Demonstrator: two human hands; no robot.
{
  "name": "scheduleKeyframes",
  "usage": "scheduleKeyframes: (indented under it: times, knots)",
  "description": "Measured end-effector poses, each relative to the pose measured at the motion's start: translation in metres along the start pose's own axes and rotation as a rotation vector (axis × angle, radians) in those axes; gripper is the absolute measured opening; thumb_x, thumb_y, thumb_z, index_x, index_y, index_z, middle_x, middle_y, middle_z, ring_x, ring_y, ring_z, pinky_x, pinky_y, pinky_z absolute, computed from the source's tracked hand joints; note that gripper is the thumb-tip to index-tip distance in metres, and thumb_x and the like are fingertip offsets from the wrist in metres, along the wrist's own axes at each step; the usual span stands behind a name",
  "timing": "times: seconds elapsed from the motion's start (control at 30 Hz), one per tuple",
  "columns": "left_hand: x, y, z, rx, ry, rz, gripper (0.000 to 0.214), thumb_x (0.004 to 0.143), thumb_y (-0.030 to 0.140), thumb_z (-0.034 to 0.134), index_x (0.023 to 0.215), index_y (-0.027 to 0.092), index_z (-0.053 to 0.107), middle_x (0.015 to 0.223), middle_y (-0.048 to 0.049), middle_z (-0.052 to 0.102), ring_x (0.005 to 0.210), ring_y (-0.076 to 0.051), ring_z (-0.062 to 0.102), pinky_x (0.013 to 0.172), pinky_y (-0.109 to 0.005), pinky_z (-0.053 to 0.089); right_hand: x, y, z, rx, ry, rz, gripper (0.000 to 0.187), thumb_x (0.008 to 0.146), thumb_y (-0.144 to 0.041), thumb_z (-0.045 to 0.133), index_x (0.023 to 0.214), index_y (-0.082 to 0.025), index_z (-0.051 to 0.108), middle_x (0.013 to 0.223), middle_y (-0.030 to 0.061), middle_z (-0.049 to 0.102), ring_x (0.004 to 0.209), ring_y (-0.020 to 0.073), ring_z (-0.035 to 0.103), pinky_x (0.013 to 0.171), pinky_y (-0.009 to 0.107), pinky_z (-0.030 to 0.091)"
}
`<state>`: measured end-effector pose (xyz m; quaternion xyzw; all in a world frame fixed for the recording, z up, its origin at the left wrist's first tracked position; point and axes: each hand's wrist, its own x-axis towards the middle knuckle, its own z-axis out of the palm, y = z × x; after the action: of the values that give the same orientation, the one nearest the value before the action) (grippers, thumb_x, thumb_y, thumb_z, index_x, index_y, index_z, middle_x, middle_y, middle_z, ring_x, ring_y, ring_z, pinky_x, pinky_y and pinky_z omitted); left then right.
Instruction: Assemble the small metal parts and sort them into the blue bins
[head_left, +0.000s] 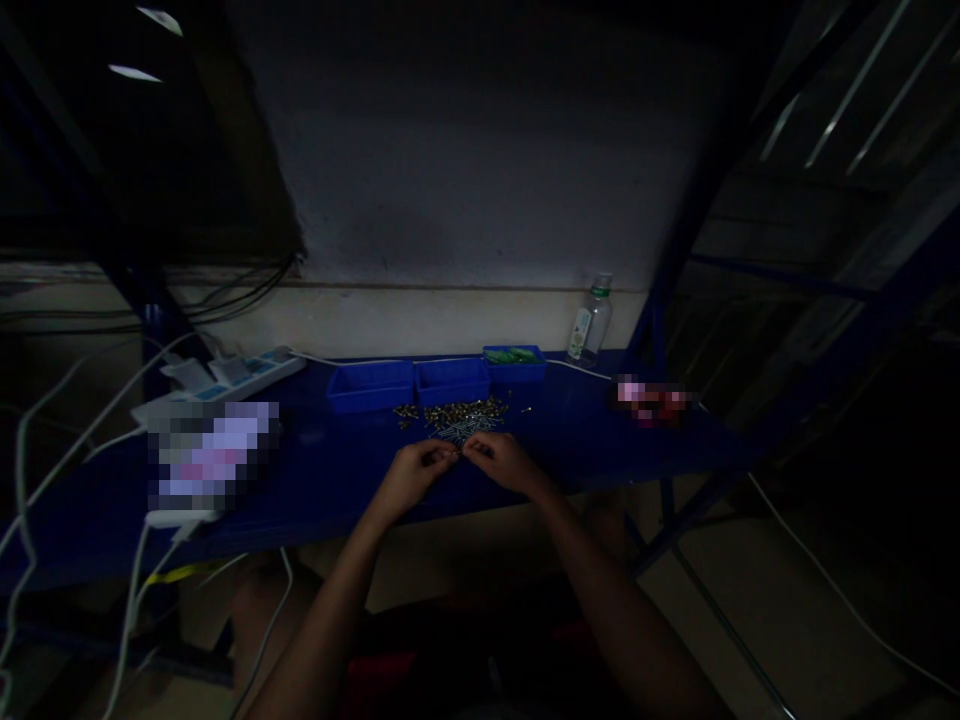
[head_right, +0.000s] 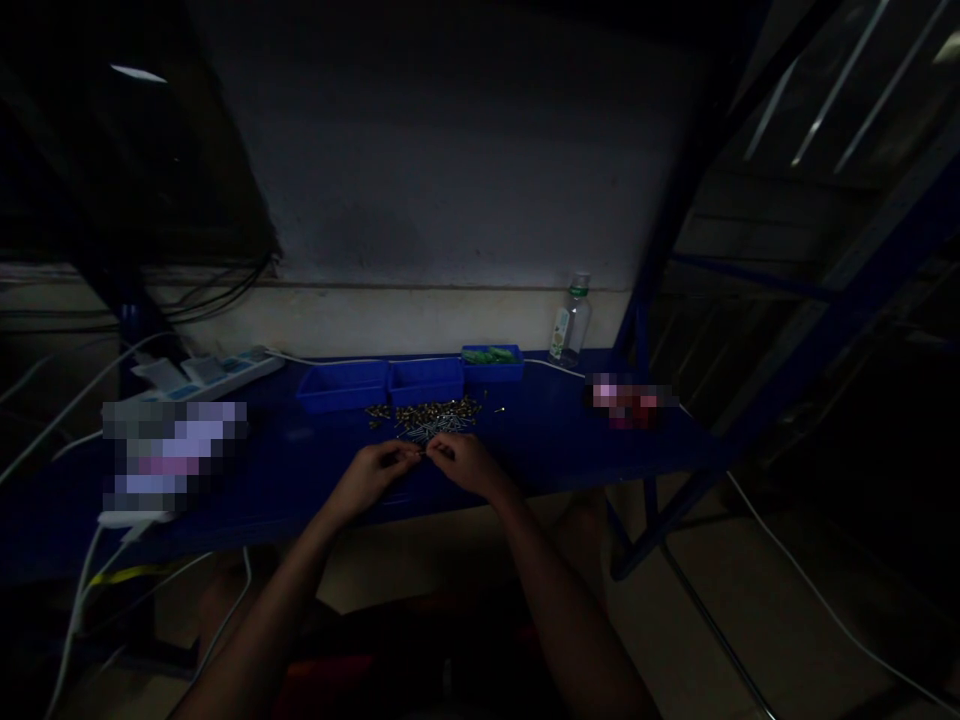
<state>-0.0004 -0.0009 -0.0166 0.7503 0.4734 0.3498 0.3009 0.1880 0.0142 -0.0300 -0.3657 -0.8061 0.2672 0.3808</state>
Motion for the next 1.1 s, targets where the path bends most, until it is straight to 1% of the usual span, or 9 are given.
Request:
scheduleKeyframes:
  times: [0.17, 0.3, 0.43, 0.5, 0.6, 0.7, 0.83, 1.0, 1.1]
  knots:
    - [0.002, 0.001, 0.002, 0.069, -0.077, 0.033, 0.028, 0.077, 0.037, 0.052, 0.086, 0.015, 0.066, 0.08, -0.003, 0.068, 0.073, -0.017, 0.06, 0.067, -0.024, 0.045, 0.0, -0.001, 0.0, -0.027, -0.006, -0.015, 0.015, 0.083, -0.024, 0.047, 0.086, -0.018, 0.06, 0.08, 0.0003, 0.064, 0.07, 0.0102, 0.058, 0.066, 0.019, 0.042]
    - [0.0, 0.004, 0.0, 0.067, -0.025, 0.021, 0.03, 0.077, 0.038, 0.051, 0.087, 0.014, 0.066, 0.08, -0.0032, 0.068, 0.073, -0.017, 0.06, 0.067, -0.024, 0.045, 0.0, -0.001, 0.001, -0.04, 0.002, 0.004, 0.015, 0.083, -0.024, 0.046, 0.086, -0.018, 0.059, 0.077, 0.0, 0.064, 0.067, 0.0098, 0.058, 0.062, 0.018, 0.041]
    - [-0.002, 0.004, -0.002, 0.013, 0.031, 0.039, 0.03, 0.078, 0.038, 0.052, 0.088, 0.014, 0.065, 0.081, -0.0037, 0.067, 0.074, -0.016, 0.06, 0.068, -0.024, 0.045, -0.001, -0.003, 0.0, -0.064, -0.029, -0.016, 0.013, 0.082, -0.023, 0.047, 0.085, -0.018, 0.059, 0.077, -0.0002, 0.064, 0.068, 0.0101, 0.058, 0.063, 0.019, 0.04]
    - [-0.003, 0.004, -0.001, -0.011, 0.031, 0.056, 0.029, 0.078, 0.038, 0.053, 0.089, 0.014, 0.065, 0.083, -0.0039, 0.067, 0.076, -0.016, 0.06, 0.07, -0.024, 0.045, -0.001, -0.005, -0.001, -0.083, -0.049, -0.025, 0.013, 0.083, -0.023, 0.047, 0.085, -0.018, 0.059, 0.076, -0.0001, 0.063, 0.068, 0.0102, 0.057, 0.063, 0.019, 0.039]
    - [-0.004, 0.006, -0.001, -0.023, 0.018, 0.066, 0.029, 0.077, 0.038, 0.054, 0.091, 0.015, 0.065, 0.082, -0.0036, 0.067, 0.075, -0.016, 0.059, 0.069, -0.024, 0.046, -0.001, -0.007, -0.002, -0.125, -0.069, -0.026, 0.014, 0.083, -0.022, 0.047, 0.086, -0.018, 0.059, 0.077, 0.0002, 0.063, 0.068, 0.0101, 0.057, 0.062, 0.019, 0.037]
    - [-0.005, 0.007, -0.002, -0.02, -0.003, 0.066, 0.03, 0.076, 0.037, 0.056, 0.094, 0.015, 0.065, 0.081, -0.0033, 0.067, 0.073, -0.015, 0.059, 0.066, -0.024, 0.046, -0.002, -0.008, -0.002, -0.169, -0.067, -0.034, 0.013, 0.084, -0.021, 0.047, 0.087, -0.018, 0.059, 0.078, 0.0005, 0.063, 0.069, 0.0103, 0.056, 0.062, 0.019, 0.036]
    - [-0.005, 0.007, -0.001, -0.02, 0.007, 0.068, 0.031, 0.076, 0.037, 0.056, 0.095, 0.015, 0.065, 0.084, -0.0047, 0.068, 0.076, -0.017, 0.059, 0.069, -0.025, 0.046, -0.003, -0.009, -0.002, -0.166, -0.069, -0.041, 0.014, 0.084, -0.021, 0.046, 0.088, -0.019, 0.059, 0.079, 0.0005, 0.063, 0.071, 0.0108, 0.056, 0.063, 0.019, 0.035]
    - [-0.003, 0.006, 0.0, 0.011, 0.07, 0.045, 0.03, 0.078, 0.038, 0.052, 0.091, 0.015, 0.064, 0.085, -0.0045, 0.067, 0.077, -0.017, 0.06, 0.072, -0.025, 0.045, -0.003, -0.012, -0.004, -0.136, -0.04, -0.019, 0.015, 0.084, -0.022, 0.045, 0.087, -0.019, 0.059, 0.076, -0.0004, 0.062, 0.066, 0.0104, 0.054, 0.063, 0.019, 0.037]
    - [-0.002, 0.006, 0.001, 0.052, 0.04, 0.033, 0.027, 0.078, 0.035, 0.051, 0.091, 0.015, 0.064, 0.082, -0.0031, 0.066, 0.074, -0.016, 0.06, 0.069, -0.024, 0.044, -0.003, -0.012, -0.005, -0.104, -0.003, -0.013, 0.015, 0.084, -0.023, 0.044, 0.086, -0.018, 0.058, 0.076, -0.0002, 0.062, 0.067, 0.0102, 0.055, 0.064, 0.019, 0.038]
